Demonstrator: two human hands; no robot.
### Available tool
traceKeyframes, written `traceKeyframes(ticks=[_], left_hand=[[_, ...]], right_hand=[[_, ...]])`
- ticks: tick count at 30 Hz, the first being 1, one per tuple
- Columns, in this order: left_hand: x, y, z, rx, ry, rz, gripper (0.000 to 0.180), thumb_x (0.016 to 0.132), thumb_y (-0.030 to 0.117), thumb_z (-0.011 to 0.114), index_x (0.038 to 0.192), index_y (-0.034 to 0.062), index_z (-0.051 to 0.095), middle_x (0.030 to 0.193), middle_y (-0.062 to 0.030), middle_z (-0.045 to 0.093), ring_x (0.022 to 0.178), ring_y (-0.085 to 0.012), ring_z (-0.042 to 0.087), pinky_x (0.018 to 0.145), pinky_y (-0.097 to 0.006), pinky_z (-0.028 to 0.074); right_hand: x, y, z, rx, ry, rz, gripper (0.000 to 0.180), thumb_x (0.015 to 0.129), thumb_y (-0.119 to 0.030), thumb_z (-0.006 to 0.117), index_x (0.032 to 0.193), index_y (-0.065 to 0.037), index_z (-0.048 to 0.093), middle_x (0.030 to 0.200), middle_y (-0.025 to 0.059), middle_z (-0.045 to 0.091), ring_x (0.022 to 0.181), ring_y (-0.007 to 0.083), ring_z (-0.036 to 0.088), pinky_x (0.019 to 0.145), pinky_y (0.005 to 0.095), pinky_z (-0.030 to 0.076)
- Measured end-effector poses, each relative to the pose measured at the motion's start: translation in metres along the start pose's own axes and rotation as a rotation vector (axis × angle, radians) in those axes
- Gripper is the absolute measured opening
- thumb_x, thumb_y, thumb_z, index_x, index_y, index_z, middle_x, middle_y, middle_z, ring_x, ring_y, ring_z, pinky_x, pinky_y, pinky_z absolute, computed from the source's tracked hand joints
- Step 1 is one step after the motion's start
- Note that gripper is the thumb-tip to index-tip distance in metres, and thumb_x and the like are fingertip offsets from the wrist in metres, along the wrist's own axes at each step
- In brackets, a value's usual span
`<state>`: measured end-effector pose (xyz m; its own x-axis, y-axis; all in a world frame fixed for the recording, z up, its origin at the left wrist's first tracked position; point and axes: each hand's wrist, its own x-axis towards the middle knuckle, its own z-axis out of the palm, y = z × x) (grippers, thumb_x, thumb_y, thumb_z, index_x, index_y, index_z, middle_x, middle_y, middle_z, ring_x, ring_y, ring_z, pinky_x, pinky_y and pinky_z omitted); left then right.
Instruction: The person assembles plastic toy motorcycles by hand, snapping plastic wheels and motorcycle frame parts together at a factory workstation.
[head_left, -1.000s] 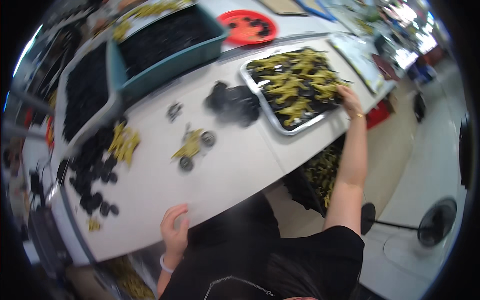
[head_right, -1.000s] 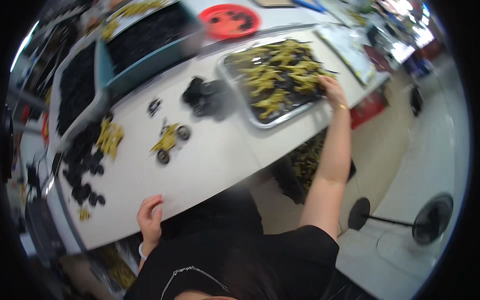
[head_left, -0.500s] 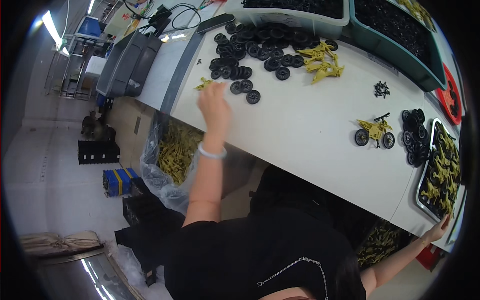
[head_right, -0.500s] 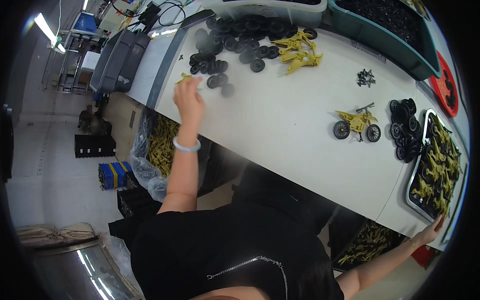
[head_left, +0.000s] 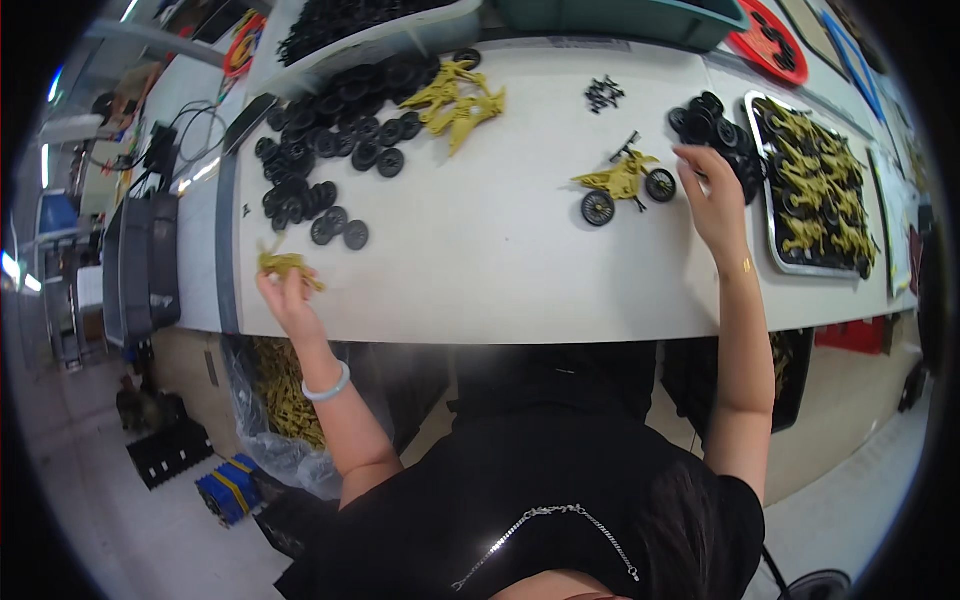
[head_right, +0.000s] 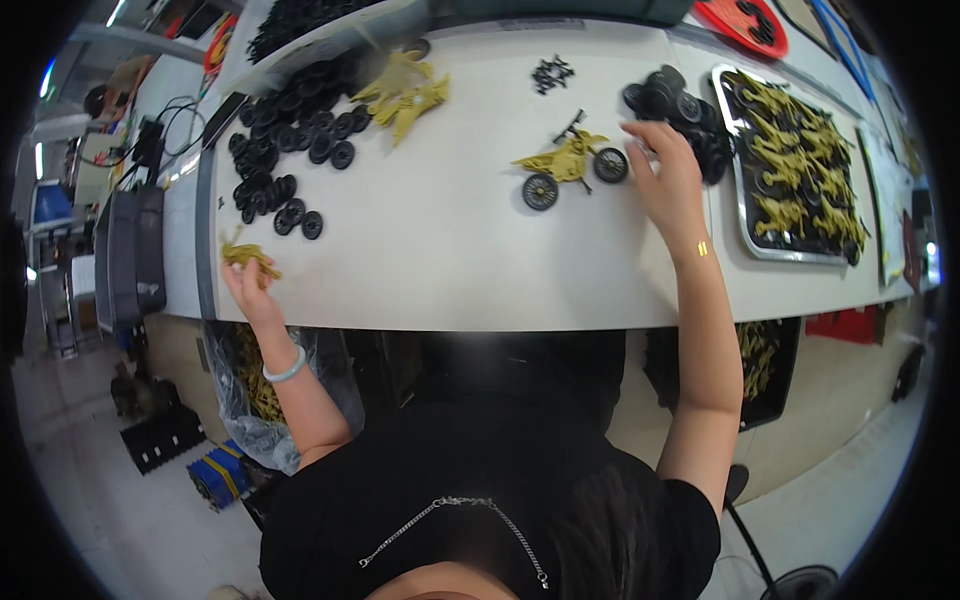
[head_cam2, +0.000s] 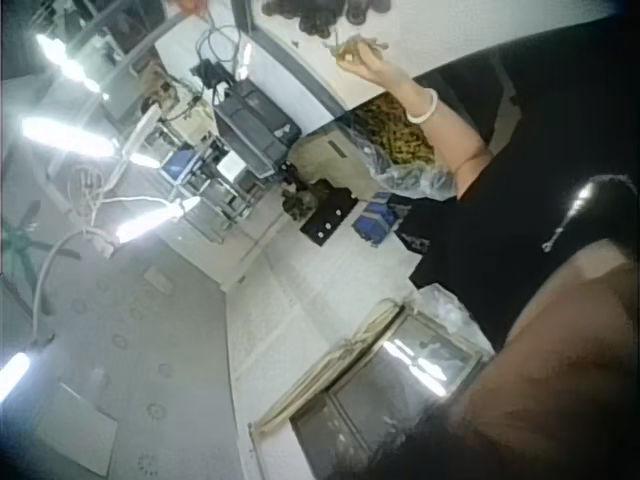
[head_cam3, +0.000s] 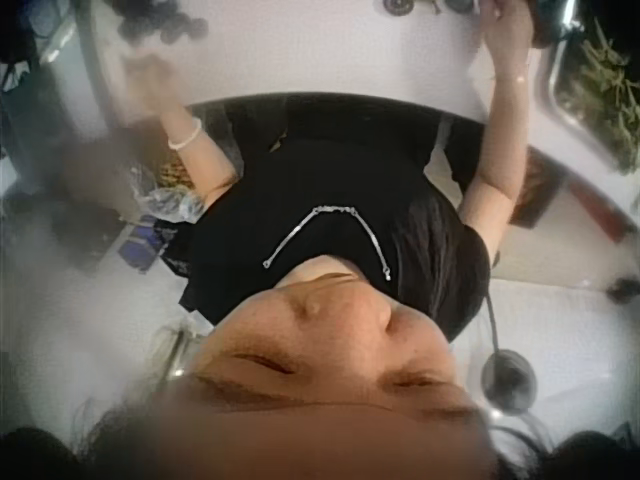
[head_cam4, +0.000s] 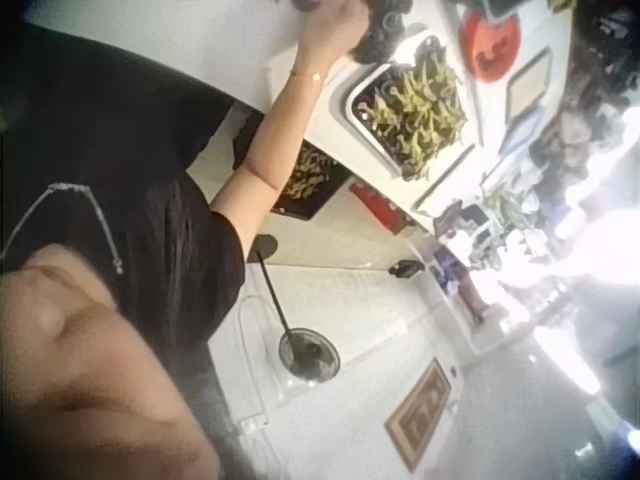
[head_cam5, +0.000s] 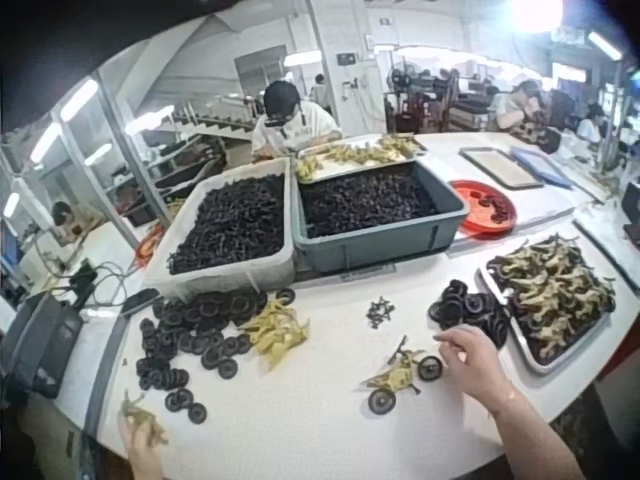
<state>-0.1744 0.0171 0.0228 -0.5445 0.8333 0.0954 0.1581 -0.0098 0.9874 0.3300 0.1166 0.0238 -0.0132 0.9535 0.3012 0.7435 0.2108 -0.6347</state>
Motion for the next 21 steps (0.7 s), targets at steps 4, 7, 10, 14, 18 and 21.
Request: traceKeyframes(ticks=[4,7,10,14,18,21], left_hand=[[-0.049,0.018,0.079,-0.062,-0.432,-0.161,0.053,0.079,0.002,0.065,0.121,0.0071,0.033,0.091,-0.0016,0.047,0.074,-0.0073,0.044,0.064,-0.021,0.039],[-0.072,0.022,0.130,0.093,-0.702,-0.074,0.058,0.078,0.007,0.071,0.120,0.0067,0.031,0.090,-0.0021,0.049,0.078,-0.0118,0.050,0.065,-0.025,0.043],[-0.085,0.030,0.170,0.195,-0.808,0.132,0.058,0.076,0.017,0.077,0.116,0.0053,0.037,0.089,-0.0058,0.052,0.080,-0.0193,0.055,0.066,-0.030,0.045],[-0.091,0.057,0.204,0.400,-0.911,0.440,0.051,0.066,0.023,0.083,0.102,0.0044,0.053,0.089,-0.0112,0.055,0.084,-0.0292,0.056,0.069,-0.037,0.045],[-0.112,0.052,0.220,0.517,-0.916,0.623,0.038,0.065,0.017,0.079,0.096,0.0038,0.061,0.089,-0.0088,0.056,0.083,-0.0262,0.052,0.073,-0.035,0.043],[-0.126,0.046,0.221,0.540,-0.887,0.592,0.043,0.063,0.019,0.079,0.098,0.0044,0.060,0.090,-0.0085,0.056,0.085,-0.0289,0.051,0.074,-0.039,0.042]], right_hand=[[0.034,-0.005,0.010,-0.009,-0.260,0.296,0.019,0.087,-0.010,0.060,0.101,0.001,0.069,0.089,0.0107,0.070,0.081,0.0182,0.065,0.075,0.0281,0.049],[0.031,-0.004,0.015,0.080,-0.344,0.269,0.019,0.082,-0.015,0.065,0.095,-0.003,0.072,0.082,0.0148,0.070,0.074,0.0238,0.066,0.073,0.0323,0.051],[0.014,-0.015,0.019,0.074,-0.372,0.228,0.018,0.079,-0.015,0.068,0.093,-0.004,0.073,0.081,0.0155,0.070,0.074,0.0247,0.067,0.070,0.0325,0.052],[-0.015,-0.041,0.015,0.115,-0.450,0.249,0.014,0.080,-0.008,0.067,0.090,0.000,0.072,0.077,0.0129,0.069,0.072,0.0199,0.065,0.069,0.0296,0.052],[-0.046,-0.044,0.018,0.220,-0.419,0.209,0.012,0.077,-0.010,0.066,0.085,-0.004,0.073,0.075,0.0119,0.068,0.071,0.0260,0.064,0.068,0.0327,0.051],[-0.060,-0.042,0.018,0.188,-0.326,0.118,0.010,0.077,-0.009,0.066,0.082,-0.004,0.073,0.074,0.0088,0.068,0.077,0.0249,0.061,0.072,0.0326,0.049]])
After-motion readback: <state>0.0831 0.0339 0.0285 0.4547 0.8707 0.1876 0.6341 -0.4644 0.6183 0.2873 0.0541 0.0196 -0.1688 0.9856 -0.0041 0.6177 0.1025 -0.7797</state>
